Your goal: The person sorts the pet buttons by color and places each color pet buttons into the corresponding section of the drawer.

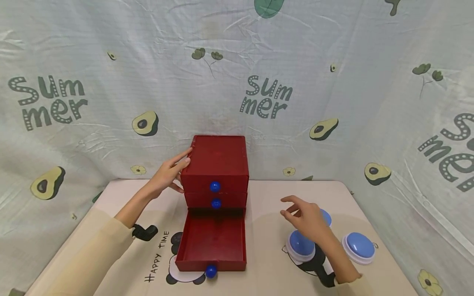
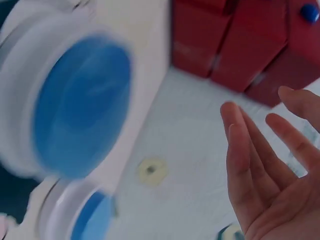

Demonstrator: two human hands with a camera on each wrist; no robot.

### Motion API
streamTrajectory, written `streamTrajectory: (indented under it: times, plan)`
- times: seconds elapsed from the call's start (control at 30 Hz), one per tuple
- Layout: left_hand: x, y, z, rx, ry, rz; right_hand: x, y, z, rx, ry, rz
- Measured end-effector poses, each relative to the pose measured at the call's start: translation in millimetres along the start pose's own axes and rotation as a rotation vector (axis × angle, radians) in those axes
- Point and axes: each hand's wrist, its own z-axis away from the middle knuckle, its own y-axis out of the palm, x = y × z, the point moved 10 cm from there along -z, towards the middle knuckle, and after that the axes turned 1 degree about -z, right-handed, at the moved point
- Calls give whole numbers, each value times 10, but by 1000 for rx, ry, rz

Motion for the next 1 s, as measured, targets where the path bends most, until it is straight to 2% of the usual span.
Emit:
streamTrajectory:
  times: [0.1,0.2,0.43,0.6,0.8,1.0]
  plan:
    - [-5,-9,10,-7,1,0,-244,-100,13,-36,41,48]
    - [-6,-5,11,-4,0,1,-450,-140,45,-41,55,50]
    - [-20,-6,7,-4,9,-6,-715,-212,103,-19,-2,104]
    - [-29,-10,5,-4,11,-12,-894,-222,131,40,12,96]
    - [-32,-7,0,-3,16,-15,-1089,-118,170,139,55,123]
    - [-22,-1,9,-1,14,-8,-1170,-16,196,187,56,138]
